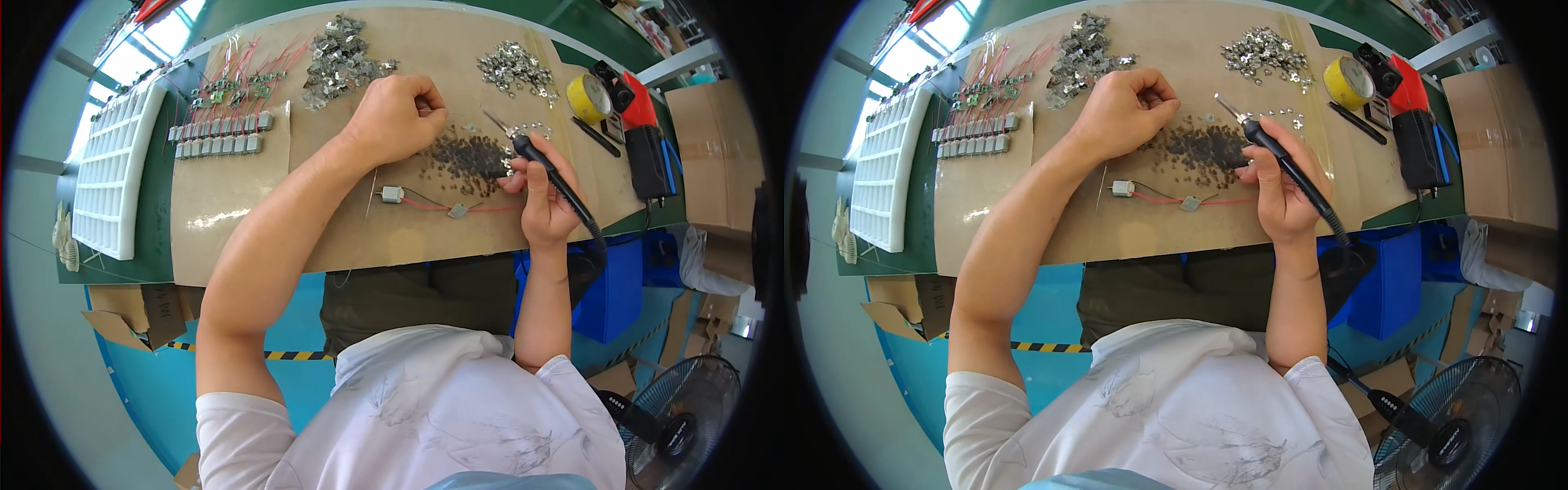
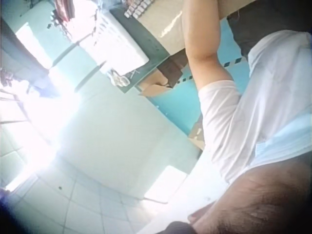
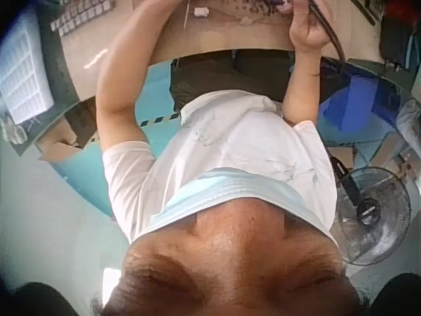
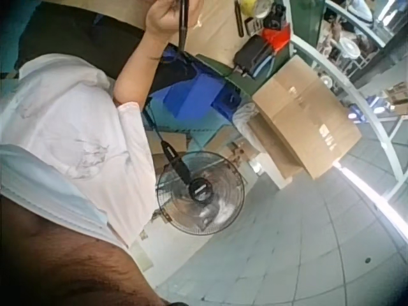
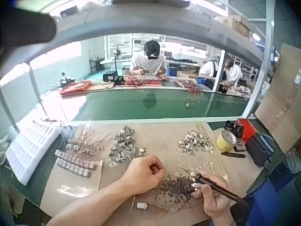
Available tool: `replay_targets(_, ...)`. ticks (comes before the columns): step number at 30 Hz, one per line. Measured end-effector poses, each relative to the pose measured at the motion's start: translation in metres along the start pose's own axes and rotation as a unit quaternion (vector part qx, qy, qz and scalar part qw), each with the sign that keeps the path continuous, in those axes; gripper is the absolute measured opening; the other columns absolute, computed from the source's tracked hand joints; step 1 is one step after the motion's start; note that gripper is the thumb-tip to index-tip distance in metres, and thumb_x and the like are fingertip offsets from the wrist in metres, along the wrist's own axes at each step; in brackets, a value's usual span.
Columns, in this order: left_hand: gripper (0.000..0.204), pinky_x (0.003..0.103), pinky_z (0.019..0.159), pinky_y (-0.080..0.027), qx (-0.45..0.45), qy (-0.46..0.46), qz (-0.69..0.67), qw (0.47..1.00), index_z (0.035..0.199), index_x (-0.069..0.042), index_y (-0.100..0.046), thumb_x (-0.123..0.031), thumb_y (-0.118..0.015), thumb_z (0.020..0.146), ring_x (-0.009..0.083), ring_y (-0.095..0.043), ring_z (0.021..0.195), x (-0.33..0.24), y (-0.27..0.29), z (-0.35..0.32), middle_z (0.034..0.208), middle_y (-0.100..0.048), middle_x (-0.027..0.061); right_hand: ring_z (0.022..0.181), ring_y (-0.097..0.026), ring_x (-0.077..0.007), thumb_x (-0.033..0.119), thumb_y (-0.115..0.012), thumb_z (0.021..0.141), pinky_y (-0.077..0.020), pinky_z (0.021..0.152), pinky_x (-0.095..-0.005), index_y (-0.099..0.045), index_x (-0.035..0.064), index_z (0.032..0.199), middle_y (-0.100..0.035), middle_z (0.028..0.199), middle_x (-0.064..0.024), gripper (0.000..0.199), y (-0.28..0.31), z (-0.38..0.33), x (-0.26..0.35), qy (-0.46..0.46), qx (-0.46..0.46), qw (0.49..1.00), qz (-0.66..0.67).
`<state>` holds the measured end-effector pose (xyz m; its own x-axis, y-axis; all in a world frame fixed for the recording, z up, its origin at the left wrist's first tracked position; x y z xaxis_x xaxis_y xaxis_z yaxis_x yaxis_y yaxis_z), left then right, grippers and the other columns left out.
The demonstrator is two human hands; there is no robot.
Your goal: Soldering wires to small electronic components on a workbench.
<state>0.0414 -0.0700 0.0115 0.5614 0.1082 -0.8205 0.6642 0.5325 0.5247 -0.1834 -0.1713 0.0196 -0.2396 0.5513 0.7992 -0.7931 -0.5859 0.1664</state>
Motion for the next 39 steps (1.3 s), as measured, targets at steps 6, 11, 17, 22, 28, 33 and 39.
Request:
replay_targets(6,0.018,0.031,0.071,-0.058,0.015,-0.004,0.019,1.000,0.094,-0.001,-0.079,-0.018,-0.078,0.085,0.0147,-0.070,0.069,-0.002,-0.002,-0.002,0.075,-0.074,0.0085,0.061,-0.071,-0.0100,0.002,-0.067,0.101,-0.0586,0.058,-0.0226,-0.073,-0.0054,0.117,-0.075,0.080,-0.0095,0.019,0.000,-0.002,0.000,-0.052,-0.006,0.999,-0.015)
replay_targets(11,0.019,0.031,0.072,-0.059,0.028,-0.004,0.028,0.999,0.094,-0.001,-0.080,-0.017,-0.077,0.085,0.0145,-0.071,0.070,-0.005,-0.005,-0.001,0.076,-0.075,0.0086,0.060,-0.071,-0.0097,0.002,-0.069,0.099,-0.0575,0.056,-0.0216,-0.074,-0.0048,0.115,-0.075,0.079,-0.0082,0.018,0.002,0.000,-0.004,-0.062,-0.012,0.998,-0.022)
replay_targets(17,0.019,0.031,0.071,-0.059,0.029,-0.004,0.036,0.999,0.094,-0.001,-0.080,-0.016,-0.077,0.085,0.0139,-0.070,0.070,-0.004,-0.006,-0.001,0.075,-0.075,0.0090,0.060,-0.071,-0.0093,0.005,-0.070,0.099,-0.0567,0.056,-0.0211,-0.074,-0.0042,0.115,-0.075,0.079,-0.0077,0.018,0.000,0.002,-0.008,-0.090,-0.004,0.996,-0.006)
replay_targets(22,0.019,0.031,0.071,-0.059,0.021,-0.001,0.045,0.999,0.094,-0.001,-0.080,-0.017,-0.077,0.084,0.0149,-0.071,0.069,-0.004,-0.006,-0.003,0.075,-0.075,0.0094,0.060,-0.071,-0.0087,0.007,-0.071,0.100,-0.0560,0.055,-0.0209,-0.075,-0.0033,0.114,-0.075,0.079,-0.0072,0.018,-0.001,0.001,-0.009,-0.084,0.007,0.996,-0.012)
replay_targets(28,0.020,0.032,0.072,-0.059,0.022,-0.004,0.058,0.998,0.094,-0.002,-0.081,-0.018,-0.077,0.084,0.0166,-0.072,0.070,-0.006,-0.005,-0.001,0.076,-0.076,0.0099,0.060,-0.070,-0.0082,0.008,-0.071,0.100,-0.0559,0.056,-0.0208,-0.075,-0.0028,0.115,-0.075,0.080,-0.0071,0.019,-0.003,0.003,-0.007,-0.101,0.010,0.995,-0.009)
replay_targets(33,0.019,0.033,0.074,-0.060,0.027,-0.001,0.069,0.997,0.095,-0.002,-0.081,-0.018,-0.078,0.084,0.0176,-0.074,0.072,-0.006,-0.004,-0.002,0.078,-0.077,0.0110,0.060,-0.069,-0.0081,0.009,-0.071,0.101,-0.0559,0.056,-0.0208,-0.075,-0.0025,0.116,-0.075,0.080,-0.0073,0.020,-0.003,0.002,-0.010,-0.117,0.008,0.993,-0.003)
replay_targets(39,0.020,0.033,0.075,-0.061,0.031,0.000,0.063,0.998,0.096,-0.002,-0.081,-0.018,-0.078,0.085,0.0186,-0.075,0.073,-0.006,-0.006,-0.003,0.080,-0.077,0.0119,0.060,-0.070,-0.0086,0.009,-0.071,0.101,-0.0559,0.055,-0.0212,-0.075,-0.0023,0.117,-0.075,0.080,-0.0077,0.020,-0.002,0.000,-0.010,-0.117,0.002,0.993,-0.006)
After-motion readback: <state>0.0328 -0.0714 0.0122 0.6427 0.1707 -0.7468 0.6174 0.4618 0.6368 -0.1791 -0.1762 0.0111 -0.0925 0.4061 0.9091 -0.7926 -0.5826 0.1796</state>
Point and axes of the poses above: each hand's wrist, its own z-axis towards the middle knuckle, its own y-axis out of the back of the hand, x = y × z, the point moved 7 cm from there along z, towards the middle knuckle
